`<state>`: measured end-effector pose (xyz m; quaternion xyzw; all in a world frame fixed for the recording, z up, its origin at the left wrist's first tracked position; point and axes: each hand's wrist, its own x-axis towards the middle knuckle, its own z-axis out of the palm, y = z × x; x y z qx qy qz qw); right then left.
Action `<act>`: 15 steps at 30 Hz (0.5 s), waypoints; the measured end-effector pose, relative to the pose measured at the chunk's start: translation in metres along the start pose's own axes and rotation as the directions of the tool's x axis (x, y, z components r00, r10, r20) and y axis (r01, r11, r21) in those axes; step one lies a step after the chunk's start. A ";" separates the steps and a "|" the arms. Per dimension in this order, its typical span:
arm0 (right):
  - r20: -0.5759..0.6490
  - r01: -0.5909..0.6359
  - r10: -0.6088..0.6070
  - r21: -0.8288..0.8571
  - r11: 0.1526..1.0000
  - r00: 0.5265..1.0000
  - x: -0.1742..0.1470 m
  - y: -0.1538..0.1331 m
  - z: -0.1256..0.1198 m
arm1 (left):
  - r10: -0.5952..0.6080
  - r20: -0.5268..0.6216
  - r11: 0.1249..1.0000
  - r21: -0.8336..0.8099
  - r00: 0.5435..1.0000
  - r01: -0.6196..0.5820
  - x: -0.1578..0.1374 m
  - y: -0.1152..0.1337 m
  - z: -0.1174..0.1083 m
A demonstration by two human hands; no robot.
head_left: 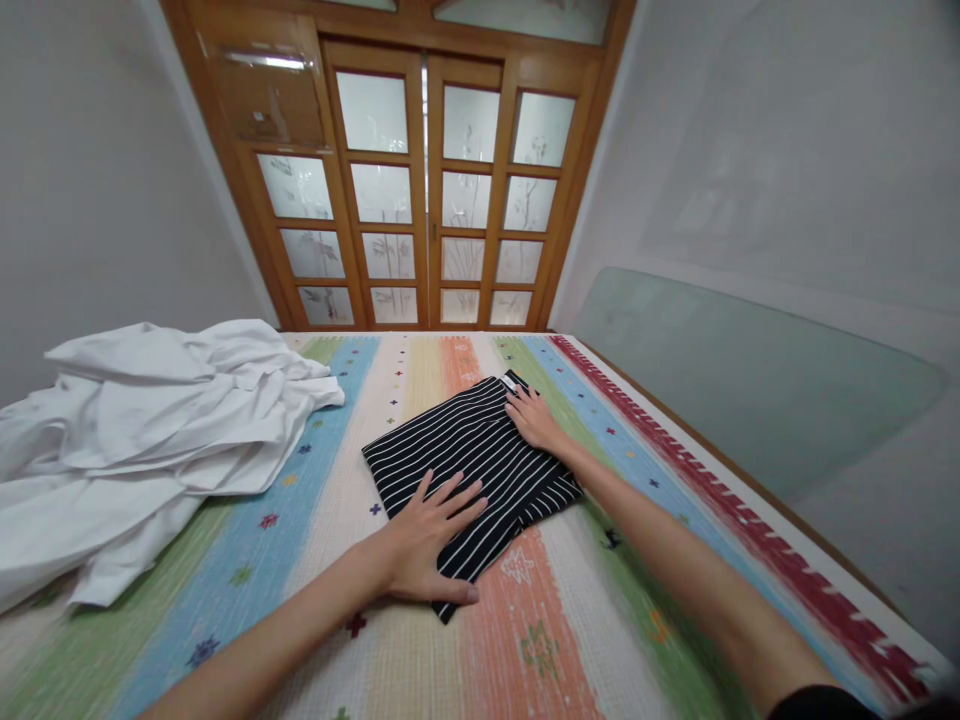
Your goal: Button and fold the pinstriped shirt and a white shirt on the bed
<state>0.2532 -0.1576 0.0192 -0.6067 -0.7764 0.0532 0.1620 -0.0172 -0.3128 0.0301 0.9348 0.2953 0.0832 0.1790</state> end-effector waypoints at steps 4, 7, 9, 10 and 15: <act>-0.022 0.125 -0.124 0.048 0.991 0.992 -0.042 -0.015 -0.012 | -0.012 0.002 1.000 -0.006 1.000 0.012 -0.001 -0.002 -0.003; 0.042 0.282 -0.287 0.109 0.953 0.957 -0.090 -0.032 -0.015 | -0.119 -0.091 0.993 -0.002 0.989 0.119 -0.001 -0.021 -0.006; 0.141 0.364 -0.388 0.166 0.916 0.911 -0.120 -0.040 -0.016 | -0.235 -0.207 0.971 -0.010 0.950 0.239 -0.001 -0.042 -0.007; 0.195 0.394 -0.427 0.186 0.900 0.883 -0.132 -0.043 -0.016 | -0.283 -0.257 0.958 -0.021 0.924 0.287 -0.002 -0.053 -0.008; 0.248 0.396 -0.420 0.140 0.907 0.873 -0.158 -0.036 -0.017 | -0.338 -0.348 0.920 0.073 0.875 0.385 -0.005 -0.086 -0.009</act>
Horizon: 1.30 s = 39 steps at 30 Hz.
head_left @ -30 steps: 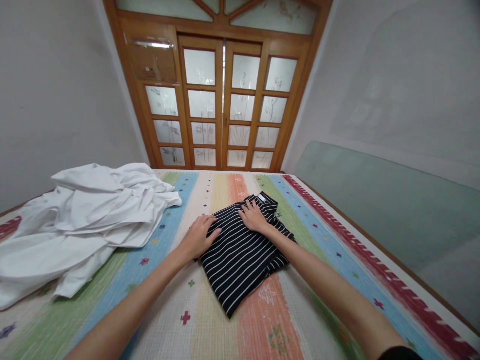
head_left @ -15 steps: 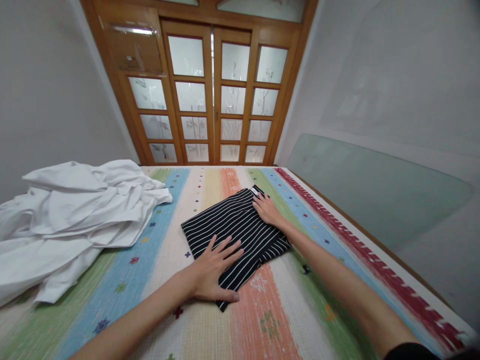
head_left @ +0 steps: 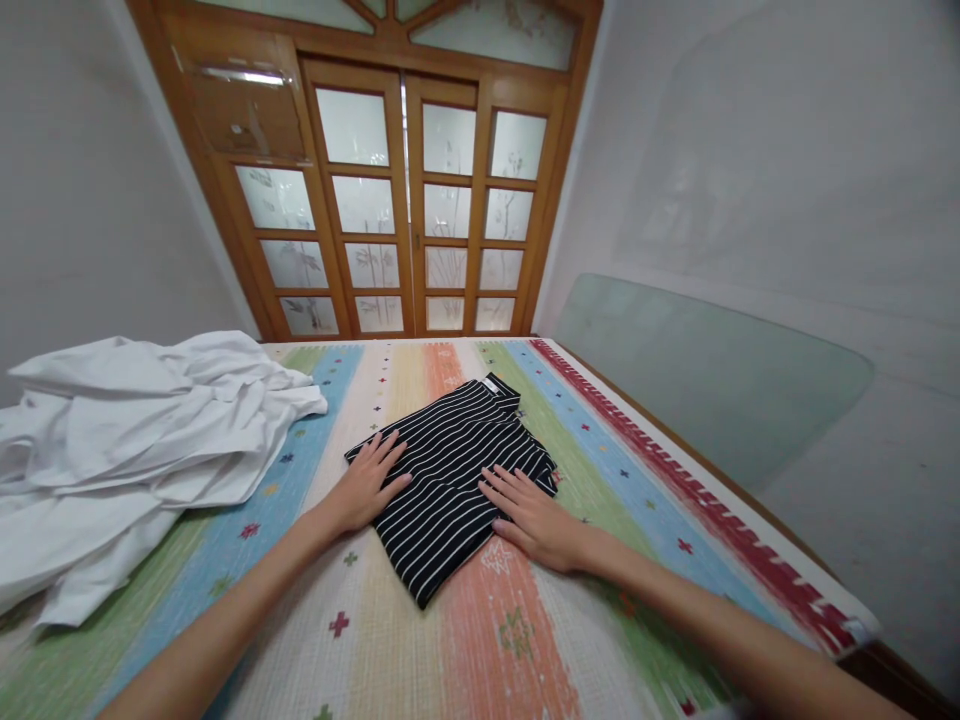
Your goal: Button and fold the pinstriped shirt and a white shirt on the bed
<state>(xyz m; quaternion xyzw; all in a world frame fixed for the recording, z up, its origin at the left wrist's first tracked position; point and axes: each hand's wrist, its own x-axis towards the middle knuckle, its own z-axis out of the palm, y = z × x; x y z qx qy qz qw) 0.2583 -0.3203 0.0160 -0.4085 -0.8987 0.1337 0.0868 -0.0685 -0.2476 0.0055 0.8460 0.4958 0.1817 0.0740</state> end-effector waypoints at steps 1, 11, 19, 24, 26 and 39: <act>0.000 -0.015 0.015 -0.013 1.000 1.000 -0.001 0.003 0.000 | -0.001 0.004 0.999 0.046 1.000 0.001 0.000 -0.001 0.000; 0.037 -0.141 0.143 -0.059 0.988 0.989 -0.005 0.014 -0.005 | -0.047 0.021 0.979 0.198 0.999 0.042 0.003 -0.009 -0.002; 0.011 -0.120 0.121 -0.093 0.988 0.993 -0.015 -0.003 -0.006 | -0.033 -0.026 0.993 0.108 0.999 0.036 -0.003 -0.027 -0.009; -0.053 -0.151 0.145 -0.144 0.978 0.988 -0.020 -0.019 -0.005 | 0.007 -0.124 1.000 -0.022 0.992 -0.009 -0.003 -0.031 -0.018; -0.097 -0.194 0.181 -0.148 0.970 0.979 -0.018 -0.021 -0.005 | 0.006 -0.134 0.997 -0.080 0.991 -0.017 -0.003 -0.030 -0.023; -0.238 -0.209 0.166 -0.167 0.964 0.957 0.005 -0.033 -0.007 | -0.369 -0.023 0.920 -0.154 0.929 0.361 0.010 -0.029 -0.041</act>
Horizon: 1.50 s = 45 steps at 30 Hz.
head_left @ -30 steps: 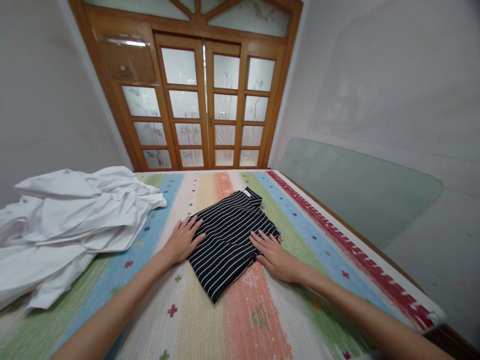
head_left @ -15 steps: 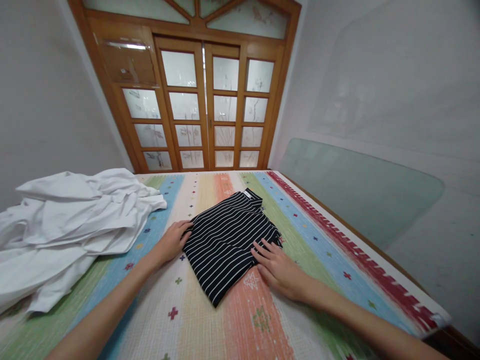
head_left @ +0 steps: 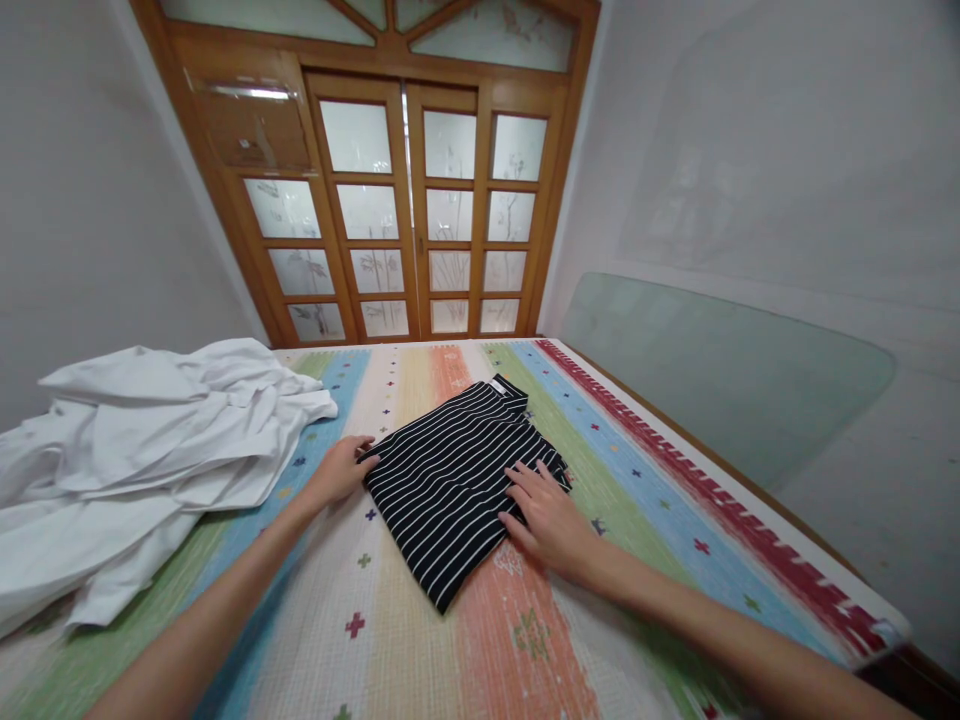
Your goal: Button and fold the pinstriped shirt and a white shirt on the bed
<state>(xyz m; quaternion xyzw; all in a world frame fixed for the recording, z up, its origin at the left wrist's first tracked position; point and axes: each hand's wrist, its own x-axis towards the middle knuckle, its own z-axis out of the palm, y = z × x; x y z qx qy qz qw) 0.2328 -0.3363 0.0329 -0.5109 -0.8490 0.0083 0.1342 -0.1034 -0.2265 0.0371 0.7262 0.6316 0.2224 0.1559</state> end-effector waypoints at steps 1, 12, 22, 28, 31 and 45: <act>0.032 0.033 -0.035 0.063 0.997 0.999 0.000 -0.004 -0.001 | -0.004 0.035 1.000 0.003 0.999 0.004 0.003 0.001 -0.002; 0.158 0.382 -0.445 0.317 0.868 0.881 0.007 -0.063 0.000 | -0.079 0.259 0.943 -0.294 0.963 0.157 0.026 -0.012 -0.014; 0.192 0.394 -0.428 0.189 0.899 0.883 0.006 -0.087 0.008 | -0.082 0.247 0.919 -0.356 0.966 0.169 0.017 -0.017 -0.018; 0.148 0.424 -0.429 0.063 0.903 0.891 0.006 -0.072 0.021 | -0.006 0.201 0.981 -0.190 0.980 0.045 0.004 -0.013 -0.015; 0.158 0.362 -0.374 0.101 0.927 0.914 0.000 -0.047 0.013 | 0.074 0.268 0.984 -0.175 0.961 -0.027 -0.017 -0.004 -0.015; 0.020 -0.141 0.143 -0.058 0.988 0.990 -0.001 0.015 -0.034 | 0.306 0.144 0.950 0.012 0.941 -0.311 -0.093 0.050 0.028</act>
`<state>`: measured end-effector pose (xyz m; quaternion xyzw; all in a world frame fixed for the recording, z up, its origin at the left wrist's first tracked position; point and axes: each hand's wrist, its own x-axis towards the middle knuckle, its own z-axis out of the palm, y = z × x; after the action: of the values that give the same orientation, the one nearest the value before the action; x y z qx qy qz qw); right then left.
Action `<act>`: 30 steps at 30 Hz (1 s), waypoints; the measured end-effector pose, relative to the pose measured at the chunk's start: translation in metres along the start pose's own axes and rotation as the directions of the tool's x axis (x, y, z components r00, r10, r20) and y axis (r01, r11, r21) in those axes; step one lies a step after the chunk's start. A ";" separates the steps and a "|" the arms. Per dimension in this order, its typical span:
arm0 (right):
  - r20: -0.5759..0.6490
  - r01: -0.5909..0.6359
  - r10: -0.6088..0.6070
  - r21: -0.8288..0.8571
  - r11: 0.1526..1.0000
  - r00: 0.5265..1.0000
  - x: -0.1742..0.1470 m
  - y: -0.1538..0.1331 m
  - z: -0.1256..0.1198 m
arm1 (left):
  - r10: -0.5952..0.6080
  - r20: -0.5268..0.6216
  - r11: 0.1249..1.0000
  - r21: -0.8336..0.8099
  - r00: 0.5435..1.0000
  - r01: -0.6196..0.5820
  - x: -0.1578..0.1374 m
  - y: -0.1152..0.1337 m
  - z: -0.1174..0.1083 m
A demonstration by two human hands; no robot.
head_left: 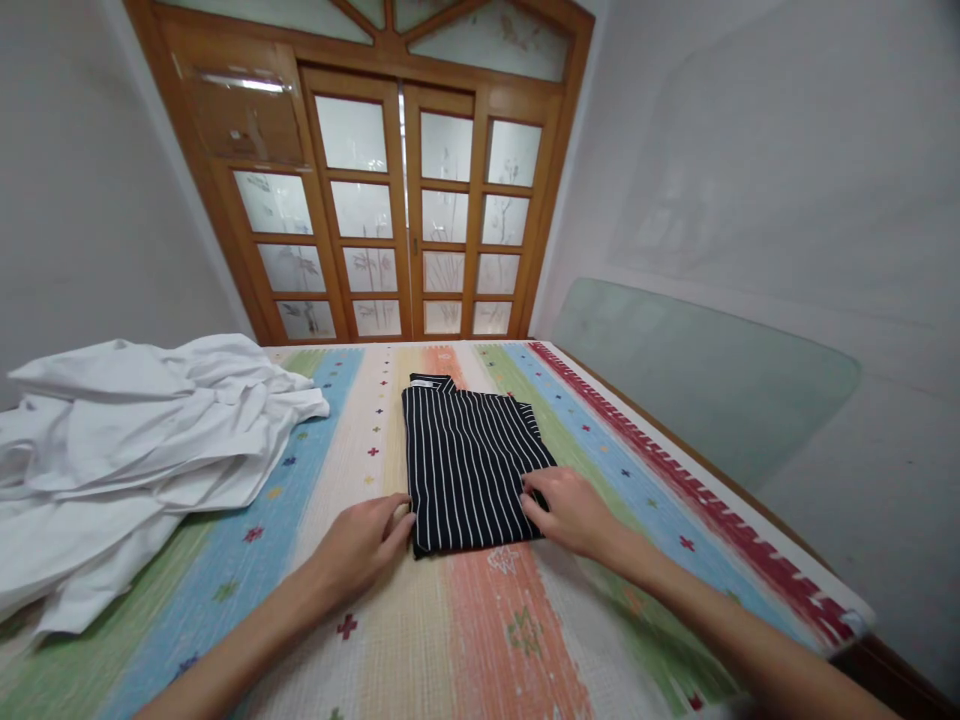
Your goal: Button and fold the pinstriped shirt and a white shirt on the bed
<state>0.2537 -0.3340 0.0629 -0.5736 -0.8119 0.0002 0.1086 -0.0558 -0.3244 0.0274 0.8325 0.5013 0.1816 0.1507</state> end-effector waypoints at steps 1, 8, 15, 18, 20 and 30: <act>-0.023 0.030 -0.029 0.032 0.999 0.999 0.005 -0.007 0.003 | -0.015 -0.045 1.000 0.022 0.999 0.016 0.001 -0.003 0.001; 0.155 -0.101 0.069 0.215 0.971 0.986 0.078 -0.067 0.042 | -0.038 -0.180 0.992 0.109 0.983 0.059 -0.002 -0.015 0.008; 0.124 -0.148 0.127 0.179 0.973 0.984 0.121 -0.098 0.073 | -0.017 -0.179 0.990 0.137 0.984 0.042 -0.003 -0.014 0.008; 0.112 -0.137 0.119 0.166 0.977 0.987 0.122 -0.086 0.076 | -0.007 -0.174 0.989 0.143 0.985 0.033 -0.004 -0.014 0.008; 0.121 -0.149 0.131 0.152 0.977 0.984 0.124 -0.071 0.074 | -0.006 -0.174 0.989 0.143 0.985 0.032 -0.004 -0.014 0.008; 0.107 -0.262 0.254 0.070 0.962 0.961 0.135 0.012 0.069 | -0.012 -0.154 0.992 0.124 0.988 0.032 -0.003 -0.016 0.009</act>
<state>0.2098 -0.1956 0.0174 -0.6689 -0.7337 0.0762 0.0919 -0.0655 -0.3207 0.0125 0.8183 0.5310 0.2113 0.0608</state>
